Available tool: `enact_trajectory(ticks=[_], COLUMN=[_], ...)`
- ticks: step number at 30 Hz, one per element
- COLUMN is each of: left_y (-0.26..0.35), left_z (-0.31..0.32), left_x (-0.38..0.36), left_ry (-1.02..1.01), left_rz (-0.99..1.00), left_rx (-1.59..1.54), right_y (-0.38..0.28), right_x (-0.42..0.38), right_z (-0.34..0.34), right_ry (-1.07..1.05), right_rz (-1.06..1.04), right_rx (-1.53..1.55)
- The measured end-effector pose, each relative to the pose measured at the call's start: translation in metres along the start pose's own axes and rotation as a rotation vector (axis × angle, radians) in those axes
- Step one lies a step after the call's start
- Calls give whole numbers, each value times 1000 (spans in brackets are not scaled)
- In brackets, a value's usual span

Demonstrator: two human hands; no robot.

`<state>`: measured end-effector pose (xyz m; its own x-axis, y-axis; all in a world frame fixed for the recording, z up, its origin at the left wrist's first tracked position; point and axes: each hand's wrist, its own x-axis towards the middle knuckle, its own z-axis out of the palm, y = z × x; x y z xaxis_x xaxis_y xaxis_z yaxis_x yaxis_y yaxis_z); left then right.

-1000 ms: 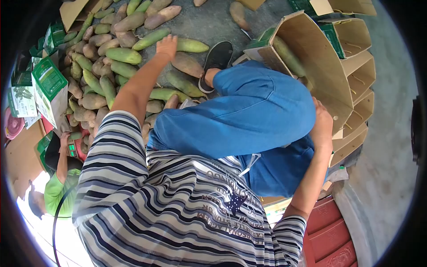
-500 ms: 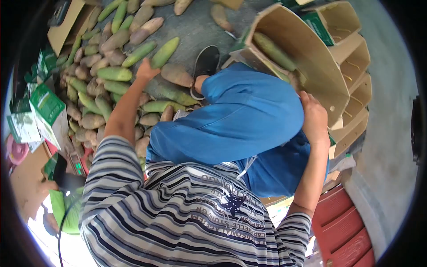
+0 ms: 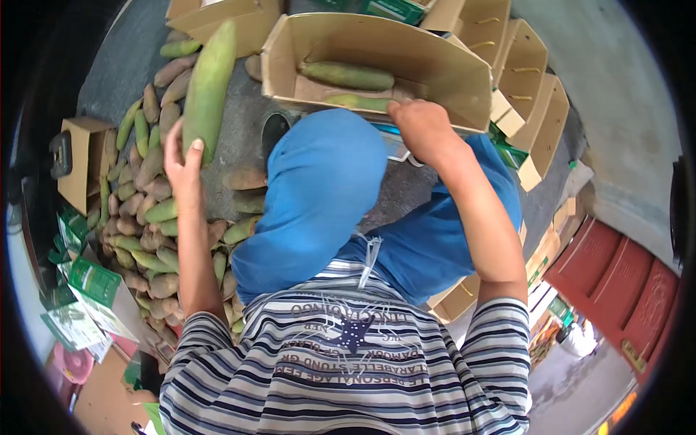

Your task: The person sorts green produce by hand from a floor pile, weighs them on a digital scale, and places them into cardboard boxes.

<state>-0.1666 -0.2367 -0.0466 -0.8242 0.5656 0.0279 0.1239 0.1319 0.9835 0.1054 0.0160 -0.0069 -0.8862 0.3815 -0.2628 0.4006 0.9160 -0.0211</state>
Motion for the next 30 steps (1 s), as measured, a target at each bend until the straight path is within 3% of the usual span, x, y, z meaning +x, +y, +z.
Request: enact_trajectory(ticks=[3,7,9,11,13,16,22,24,26,27,28,29,30], left_y=[69,101,87,71,64,54,47,51,52,52,53,54,55], left_z=[35,107,144,167,171,160,163,163,162,161,162,163,163], left_x=[25,51,57,57,54,49,35,32,31,30,31,31,29], left_ry=[-254,-596,-731,-830,-839,-826,-767,-753,-741,-739,-736,-734,-731], left_rz=[341,389,421,484,604,611,592,550,524,526,533,538,534], left_rx=[129,196,286,440,515,615,768,770,770,787,798,809,806], right_y=[0,4,0,0,-1,0,-2,16,25,37,39,44,36], right_x=[0,1,4,3,10,9,-2,-68,-132,-162,-192,-231,-266], right_z=[2,27,16,13,17,29,1,-52,-57,-26,-10,30,63], right_ry=[-3,167,-1,26,-27,137,-130,429,886,1026,1087,967,864], right_rz=[22,-15,62,66,92,57,147,268,462,692,866,1119,1218], right_rx=[13,48,42,100,64,84,86,342,492,316,491,356,311])
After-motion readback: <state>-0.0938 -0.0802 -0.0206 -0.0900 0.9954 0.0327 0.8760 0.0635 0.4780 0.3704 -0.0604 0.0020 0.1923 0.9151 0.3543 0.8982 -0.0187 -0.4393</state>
